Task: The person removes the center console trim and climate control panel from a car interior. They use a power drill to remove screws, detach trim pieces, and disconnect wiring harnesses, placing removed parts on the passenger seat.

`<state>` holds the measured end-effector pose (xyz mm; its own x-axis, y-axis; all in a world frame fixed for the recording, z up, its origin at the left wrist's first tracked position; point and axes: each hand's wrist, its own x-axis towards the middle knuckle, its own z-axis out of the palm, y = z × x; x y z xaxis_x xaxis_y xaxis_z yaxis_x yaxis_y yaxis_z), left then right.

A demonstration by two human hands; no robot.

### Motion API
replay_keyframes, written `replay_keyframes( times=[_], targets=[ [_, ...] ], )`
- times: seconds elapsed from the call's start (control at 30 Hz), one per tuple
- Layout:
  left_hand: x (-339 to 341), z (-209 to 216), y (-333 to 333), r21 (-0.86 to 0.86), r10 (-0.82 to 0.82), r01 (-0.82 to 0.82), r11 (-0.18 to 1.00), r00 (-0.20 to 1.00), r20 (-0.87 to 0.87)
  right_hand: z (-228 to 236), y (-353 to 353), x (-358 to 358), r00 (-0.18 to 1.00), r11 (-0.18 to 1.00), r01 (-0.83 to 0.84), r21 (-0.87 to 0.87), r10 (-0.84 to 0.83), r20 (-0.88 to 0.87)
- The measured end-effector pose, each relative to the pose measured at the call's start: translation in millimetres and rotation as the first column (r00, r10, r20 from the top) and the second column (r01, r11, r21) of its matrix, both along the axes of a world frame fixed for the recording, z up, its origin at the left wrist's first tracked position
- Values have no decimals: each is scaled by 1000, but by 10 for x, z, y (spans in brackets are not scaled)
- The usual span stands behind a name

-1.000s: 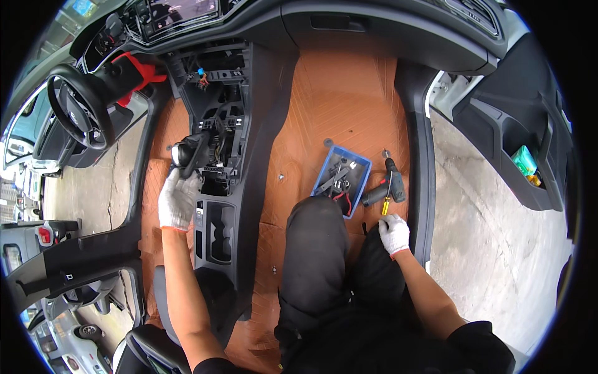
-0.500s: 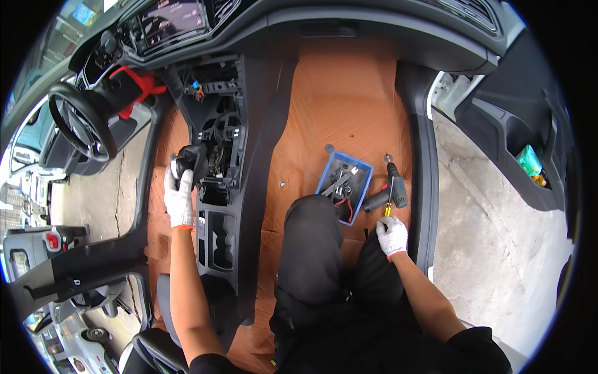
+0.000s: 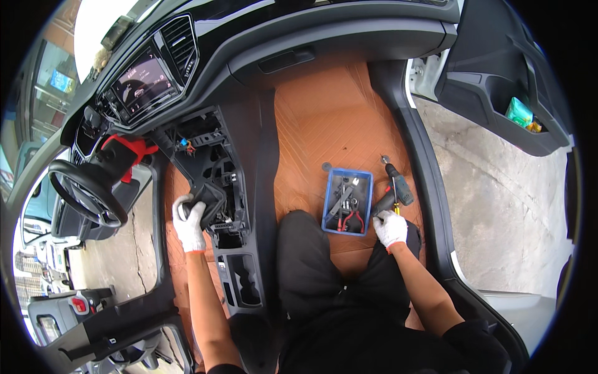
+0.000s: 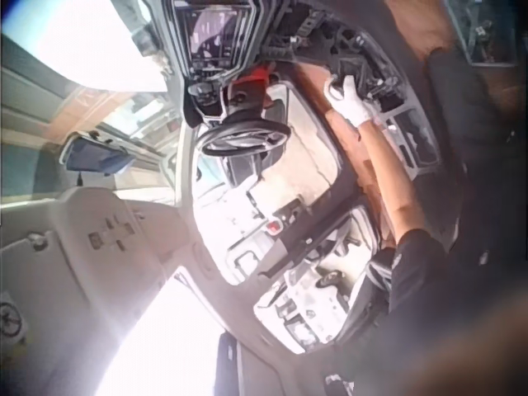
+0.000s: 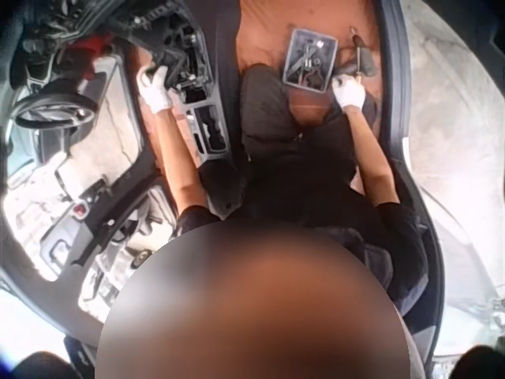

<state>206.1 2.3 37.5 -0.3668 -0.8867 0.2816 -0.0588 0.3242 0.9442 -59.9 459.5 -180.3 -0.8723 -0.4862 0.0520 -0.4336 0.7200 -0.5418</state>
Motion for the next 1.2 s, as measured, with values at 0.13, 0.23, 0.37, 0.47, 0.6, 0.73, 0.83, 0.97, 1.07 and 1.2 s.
replay_keyframes(
  times=[0.13, 0.23, 0.37, 0.47, 0.6, 0.73, 0.83, 0.97, 1.07, 1.2],
  targets=[
    [-44, 45, -15, 98, -18, 14, 995, 999, 40, -135, -146, 110, 998, 991, 6, 136, 2, -61],
    [-213, 163, -68, 104, -12, 3, 995, 997, 81, -47, -165, 162, 999, 989, 14, 145, -9, -37],
    [-193, -8, -281, -33, -77, 82, 996, 988, 136, -44, -170, 204, 997, 987, 70, 147, -67, -27],
    [-53, -64, -335, -25, -75, 79, 997, 989, 130, 27, -193, 255, 996, 980, 91, 179, -86, -36],
    [-11, 59, -238, -58, -40, 55, 997, 972, 229, 128, -73, 345, 986, 980, 146, 132, -155, 65],
    [195, 484, 56, -795, 414, -61, 603, 876, 247, -139, 39, 83, 868, 870, 493, 18, -493, 56],
    [93, 392, 469, -662, -6, 166, 731, 972, 237, -538, 138, -393, 754, 843, 538, 29, -496, 432],
    [-856, -161, 1455, -108, -506, 773, 625, 507, 698, -655, -197, -366, 399, 682, 730, 31, -464, 791],
    [-1462, -1305, 1779, 129, -496, 852, 507, 166, 852, -862, -343, -196, 381, 583, 811, -51, -460, 802],
    [-2250, -2275, 2261, 337, -329, 687, 644, -149, 932, -804, -312, -384, 157, 502, 865, -18, -236, 959]
  ],
)
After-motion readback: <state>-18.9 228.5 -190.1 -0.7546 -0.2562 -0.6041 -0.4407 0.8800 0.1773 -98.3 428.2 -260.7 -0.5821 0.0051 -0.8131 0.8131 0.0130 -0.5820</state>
